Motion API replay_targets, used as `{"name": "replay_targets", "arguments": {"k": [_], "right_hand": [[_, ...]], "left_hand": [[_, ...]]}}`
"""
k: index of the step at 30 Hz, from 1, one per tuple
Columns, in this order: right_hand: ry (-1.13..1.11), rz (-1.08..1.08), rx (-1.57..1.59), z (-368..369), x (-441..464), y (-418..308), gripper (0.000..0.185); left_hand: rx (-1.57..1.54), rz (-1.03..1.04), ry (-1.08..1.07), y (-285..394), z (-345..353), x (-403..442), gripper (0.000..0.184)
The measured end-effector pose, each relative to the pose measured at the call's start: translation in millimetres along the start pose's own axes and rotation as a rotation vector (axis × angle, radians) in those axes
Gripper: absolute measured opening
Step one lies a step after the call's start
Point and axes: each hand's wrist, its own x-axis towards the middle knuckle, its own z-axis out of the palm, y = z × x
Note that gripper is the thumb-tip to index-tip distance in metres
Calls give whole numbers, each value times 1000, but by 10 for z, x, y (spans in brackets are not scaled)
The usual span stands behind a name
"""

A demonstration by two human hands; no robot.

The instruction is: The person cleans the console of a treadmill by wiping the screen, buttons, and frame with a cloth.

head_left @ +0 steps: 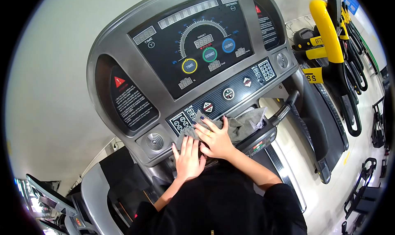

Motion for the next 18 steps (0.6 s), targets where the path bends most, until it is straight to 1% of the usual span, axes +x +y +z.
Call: {"name": "replay_targets", "arguments": {"k": [2, 4, 6, 8, 10, 12, 14, 18], "right_hand": [[17, 0, -43, -19, 46, -4, 42], [72, 67, -120, -62, 113, -12, 42], [90, 210, -152, -17, 123, 19, 49], [115, 316, -188, 1, 137, 6, 51], [92, 317, -166, -12, 134, -28, 51], [37, 196, -95, -25, 68, -29, 49], [-26, 113, -70, -36, 15, -14, 48], [-111, 78, 12, -6, -62, -94, 48]], "left_hand": [[7, -16, 1, -58, -37, -8, 59], [7, -14, 45, -81, -53, 20, 63], [-6, -45, 42, -69, -84, 73, 66], [13, -97, 110, -53, -102, 129, 67], [15, -104, 88, -1, -91, 156, 68], [12, -28, 12, 61, -44, 134, 65], [7, 70, -1, 62, 38, 47, 58], [-21, 60, -65, 15, 50, -87, 55]]}}
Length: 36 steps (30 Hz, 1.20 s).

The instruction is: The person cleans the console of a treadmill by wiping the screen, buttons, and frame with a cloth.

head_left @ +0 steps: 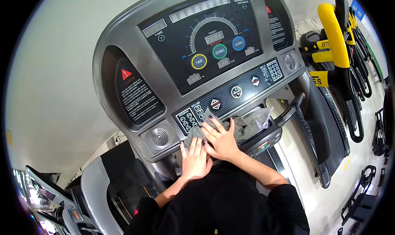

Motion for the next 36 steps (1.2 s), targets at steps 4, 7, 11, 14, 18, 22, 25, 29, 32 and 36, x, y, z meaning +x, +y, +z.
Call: {"name": "replay_targets", "arguments": {"k": [4, 7, 11, 14, 18, 22, 25, 29, 32, 36], "right_hand": [[6, -24, 14, 56, 47, -108, 46], [32, -53, 39, 98, 103, -157, 45], [57, -70, 39, 116, 169, -187, 45], [111, -15, -21, 39, 297, -153, 43], [205, 170, -171, 7, 428, -65, 44], [156, 68, -107, 44, 418, -173, 45], [75, -105, 62, 132, 339, -243, 43], [113, -105, 89, 99, 370, -149, 39], [214, 6, -11, 41, 445, -66, 38], [265, 84, -47, 26, 485, -57, 39]], "left_hand": [[-18, -48, 52, -60, 72, -108, 56], [-9, -87, 49, -101, 115, -165, 62], [-13, -151, 77, -114, 126, -199, 63], [-31, -202, 90, -92, 30, -138, 68], [-87, -199, 99, -124, -100, -104, 72], [-88, -182, 76, -162, -68, -123, 72], [-78, -165, 71, -198, -1, -145, 71], [-79, -154, 71, -202, 22, -141, 68], [-80, -157, 90, -183, 5, -128, 68], [-70, -195, 88, -139, 8, -116, 69]]}}
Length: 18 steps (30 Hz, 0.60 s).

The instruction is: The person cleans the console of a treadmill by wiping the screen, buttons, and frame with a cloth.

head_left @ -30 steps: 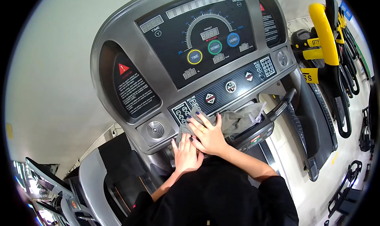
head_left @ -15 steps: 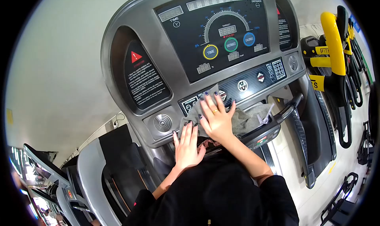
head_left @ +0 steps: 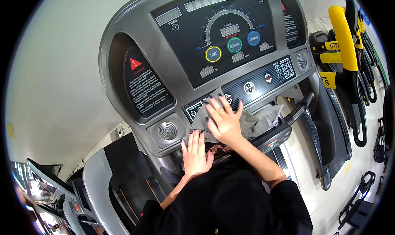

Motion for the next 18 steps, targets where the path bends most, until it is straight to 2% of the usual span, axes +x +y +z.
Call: {"name": "replay_targets", "arguments": {"k": [2, 4, 6, 10, 14, 16, 18], "right_hand": [[-112, -88, 63, -5, -58, -26, 42], [-121, -249, 148, 33, -114, 8, 44], [-103, -232, 129, 9, -78, 75, 43], [-12, -100, 136, -167, -8, 284, 44], [190, 21, 185, -321, -31, 577, 42], [334, 133, 332, -340, -95, 675, 38], [464, 269, 428, -304, -179, 732, 24]], "left_hand": [[18, -5, 3, 2, 8, 17, 68], [77, -6, 7, -8, 21, 27, 73], [91, 1, 8, 10, -11, 86, 72], [103, 2, 58, 78, -113, 311, 69], [143, 2, 123, 60, -165, 568, 73], [150, 16, 155, 78, -158, 631, 72], [145, 57, 109, 149, -103, 612, 70]]}}
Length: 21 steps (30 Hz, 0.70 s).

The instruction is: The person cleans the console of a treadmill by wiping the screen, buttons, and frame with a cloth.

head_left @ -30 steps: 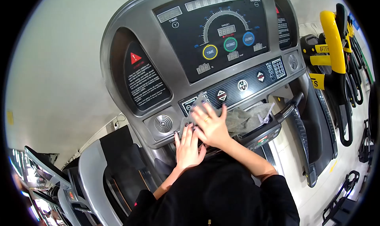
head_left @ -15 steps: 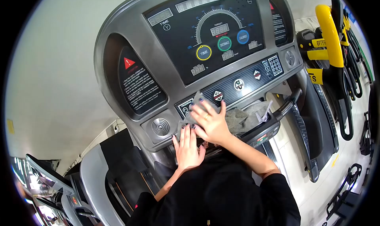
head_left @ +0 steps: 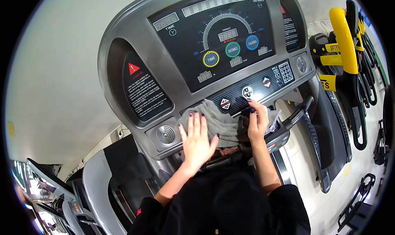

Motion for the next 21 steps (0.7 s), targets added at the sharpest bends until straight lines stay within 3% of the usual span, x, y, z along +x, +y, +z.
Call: {"name": "replay_targets", "arguments": {"k": [2, 5, 8, 14, 18, 21], "right_hand": [[-50, 144, 81, -4, -37, -4, 19], [-269, -118, -20, 56, -14, -57, 14], [-383, -204, -17, 95, -13, -153, 12], [-369, -120, 43, 98, -20, -91, 9], [-352, -99, 50, 97, -30, -93, 7], [-339, -116, 53, 92, -40, -65, 7]], "left_hand": [[-48, 100, -94, 91, 7, -67, 69], [-9, 139, -87, 18, -4, -63, 65], [43, 42, 14, -144, -75, -16, 63], [-3, -31, 72, -41, 12, -14, 68], [-55, 107, -69, 209, 49, -31, 67], [-34, 113, -59, 172, 32, -25, 66]]}}
